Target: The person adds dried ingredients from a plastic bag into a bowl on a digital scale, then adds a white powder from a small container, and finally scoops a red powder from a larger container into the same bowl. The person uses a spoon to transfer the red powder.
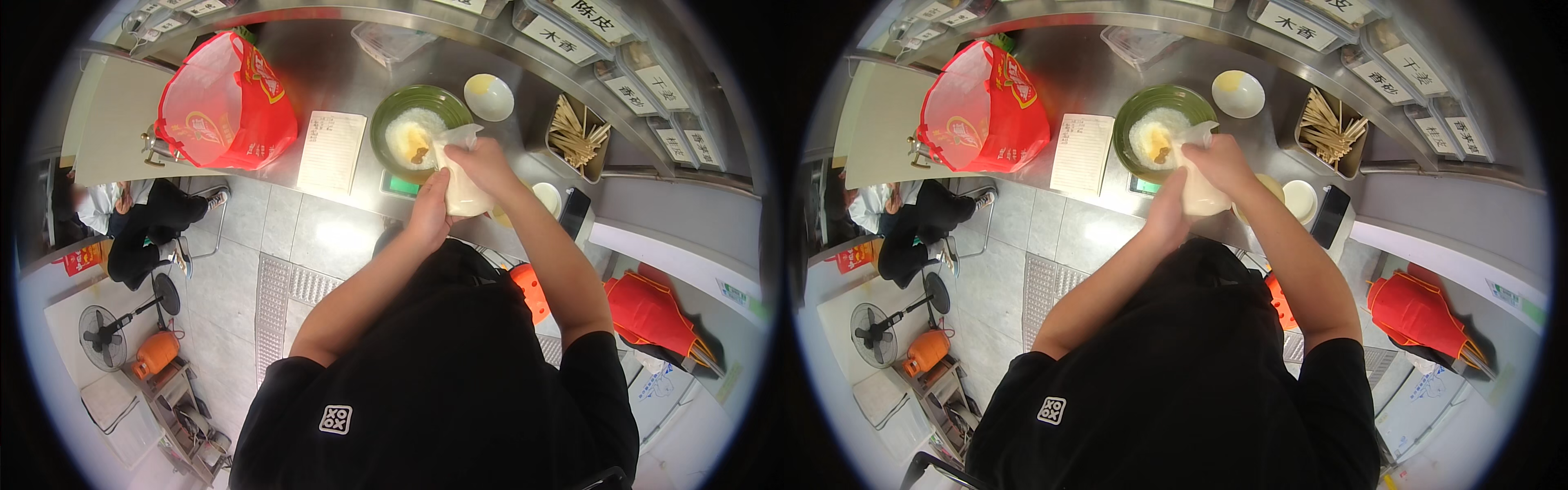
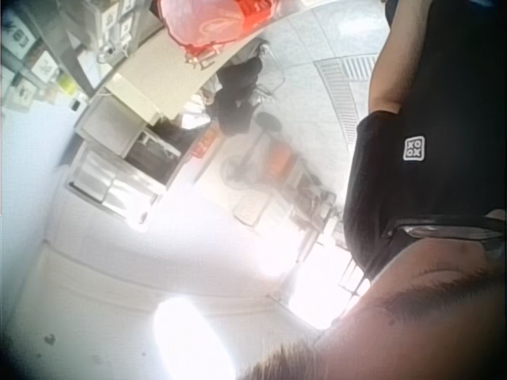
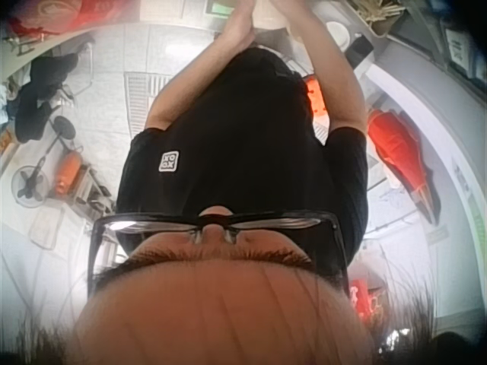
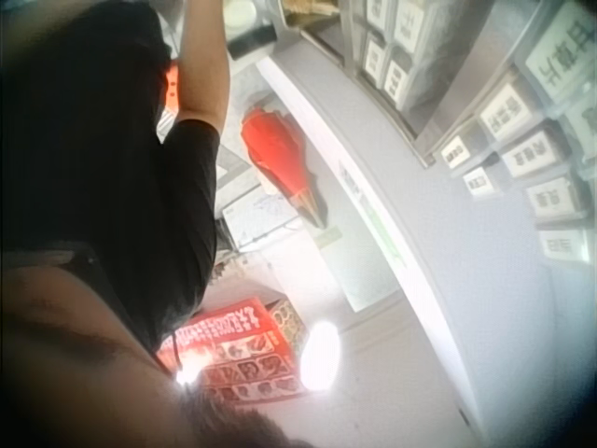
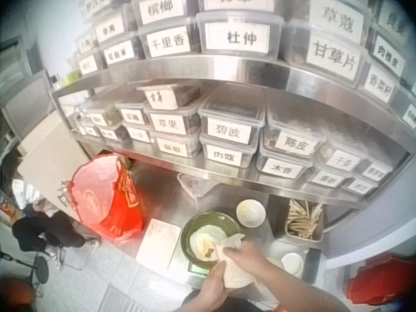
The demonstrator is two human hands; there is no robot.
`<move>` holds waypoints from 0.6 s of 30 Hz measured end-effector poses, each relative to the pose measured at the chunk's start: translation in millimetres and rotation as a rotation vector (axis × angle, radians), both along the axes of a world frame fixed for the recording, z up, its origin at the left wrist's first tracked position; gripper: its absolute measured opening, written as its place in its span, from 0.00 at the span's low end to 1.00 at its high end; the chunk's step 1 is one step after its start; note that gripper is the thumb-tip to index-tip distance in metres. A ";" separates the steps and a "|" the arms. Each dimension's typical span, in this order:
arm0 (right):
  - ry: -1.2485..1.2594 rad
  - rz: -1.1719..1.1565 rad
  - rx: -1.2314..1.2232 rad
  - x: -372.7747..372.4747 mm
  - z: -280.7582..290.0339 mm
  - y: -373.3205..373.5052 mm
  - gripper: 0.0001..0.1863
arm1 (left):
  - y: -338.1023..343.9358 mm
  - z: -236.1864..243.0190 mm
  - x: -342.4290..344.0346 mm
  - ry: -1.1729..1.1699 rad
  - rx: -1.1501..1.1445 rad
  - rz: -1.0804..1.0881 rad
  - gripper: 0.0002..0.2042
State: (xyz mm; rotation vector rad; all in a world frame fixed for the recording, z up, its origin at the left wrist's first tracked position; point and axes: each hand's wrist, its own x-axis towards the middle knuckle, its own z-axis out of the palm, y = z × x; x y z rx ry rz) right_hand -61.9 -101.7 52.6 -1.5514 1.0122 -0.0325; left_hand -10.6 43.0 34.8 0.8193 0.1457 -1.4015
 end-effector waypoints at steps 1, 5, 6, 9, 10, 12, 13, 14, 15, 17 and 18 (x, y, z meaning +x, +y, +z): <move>0.007 0.016 0.000 0.3 0.0 -0.6 0.21 | 0.3 -0.8 0.4 0.008 0.004 -0.007 0.25; -0.002 0.019 0.004 0.6 -0.3 -0.9 0.21 | 0.9 -2.2 1.5 0.004 -0.012 -0.020 0.25; 0.002 0.023 0.003 0.1 -0.1 -0.7 0.21 | 1.1 -1.9 1.3 0.002 -0.007 -0.023 0.25; -0.008 0.017 0.009 -1.5 0.7 0.1 0.21 | 0.8 -0.8 -0.2 0.017 0.001 -0.007 0.24; -0.031 0.013 0.017 -2.1 0.5 0.0 0.21 | 0.5 -0.7 -0.8 0.027 -0.001 -0.002 0.24; -0.026 -0.009 0.031 -3.7 -0.5 -0.5 0.21 | 0.4 -0.9 -1.8 0.023 -0.009 0.003 0.24; -0.032 -0.017 0.041 -4.2 -1.6 -1.0 0.21 | 0.4 -1.2 -2.2 0.021 0.000 0.002 0.23; -0.027 -0.020 0.044 -4.6 -3.0 -1.8 0.21 | 0.5 -1.6 -2.9 0.015 -0.006 0.007 0.23; -0.023 -0.024 0.047 -5.0 -4.5 -2.5 0.21 | 0.6 -2.2 -3.8 0.010 0.003 0.009 0.23; -0.020 -0.034 0.048 -7.1 -7.3 -3.3 0.21 | 0.1 -3.5 -5.8 0.004 0.011 0.011 0.23; -0.023 -0.037 0.045 -7.8 -8.4 -3.5 0.21 | -0.5 -4.4 -6.2 0.004 0.009 0.013 0.23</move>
